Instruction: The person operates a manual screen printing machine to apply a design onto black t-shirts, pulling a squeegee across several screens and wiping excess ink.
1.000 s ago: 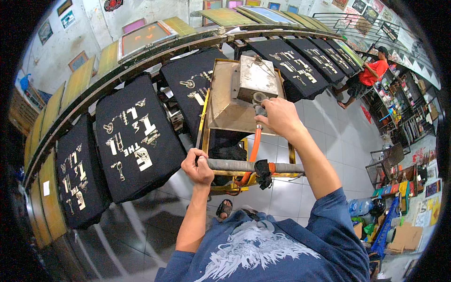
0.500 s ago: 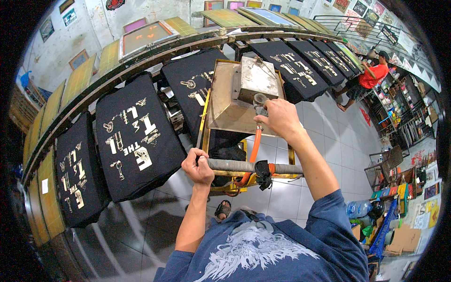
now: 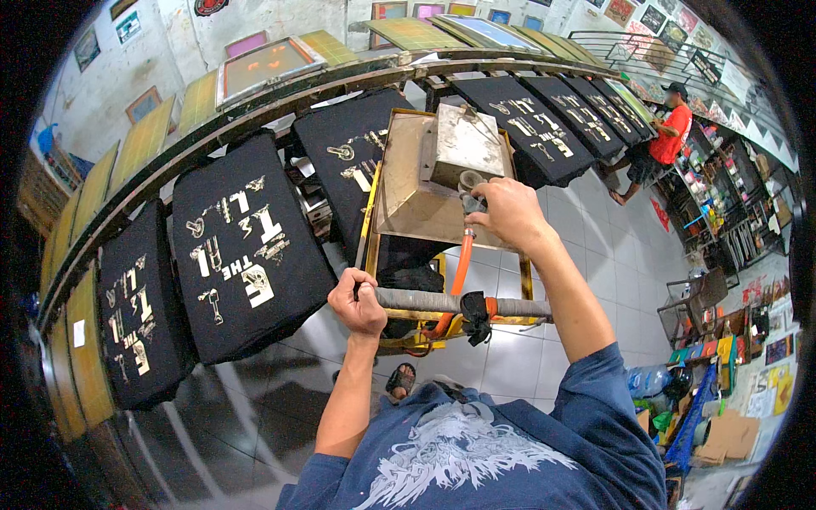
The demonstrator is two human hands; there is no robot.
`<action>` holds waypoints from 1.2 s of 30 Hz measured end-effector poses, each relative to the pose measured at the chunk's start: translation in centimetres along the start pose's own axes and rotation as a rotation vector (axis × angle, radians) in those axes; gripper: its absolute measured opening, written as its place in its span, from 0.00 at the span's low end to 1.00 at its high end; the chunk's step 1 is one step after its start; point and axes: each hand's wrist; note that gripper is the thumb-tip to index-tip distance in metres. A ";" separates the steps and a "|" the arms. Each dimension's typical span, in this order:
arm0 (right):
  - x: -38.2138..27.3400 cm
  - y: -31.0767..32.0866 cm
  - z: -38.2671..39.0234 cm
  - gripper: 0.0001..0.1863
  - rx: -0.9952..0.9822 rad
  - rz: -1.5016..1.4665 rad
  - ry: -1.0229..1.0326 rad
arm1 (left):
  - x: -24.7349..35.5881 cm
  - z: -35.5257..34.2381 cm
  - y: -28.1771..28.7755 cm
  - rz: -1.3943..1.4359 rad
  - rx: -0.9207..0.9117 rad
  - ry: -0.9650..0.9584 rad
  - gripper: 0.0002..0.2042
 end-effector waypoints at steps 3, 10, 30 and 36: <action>0.2 -0.1 -0.1 0.25 0.006 -0.011 0.023 | -0.4 0.1 0.0 0.001 0.006 -0.015 0.08; 0.0 0.8 -0.3 0.27 -0.052 -0.023 -0.017 | -0.3 0.0 0.0 -0.005 -0.011 -0.014 0.08; -0.6 -1.0 19.7 0.26 0.451 -0.080 -0.199 | -0.4 -0.8 0.0 -0.022 0.013 0.040 0.09; -0.9 -4.0 19.3 0.29 0.658 -0.126 -0.210 | 1.4 -0.1 2.6 -0.086 -0.013 0.068 0.09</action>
Point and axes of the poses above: each hand's wrist, its own z-axis away from the middle knuckle, its own y-axis out of the back of the hand, x = y × z, and after that the axes turned 13 degrees about x, right-handed
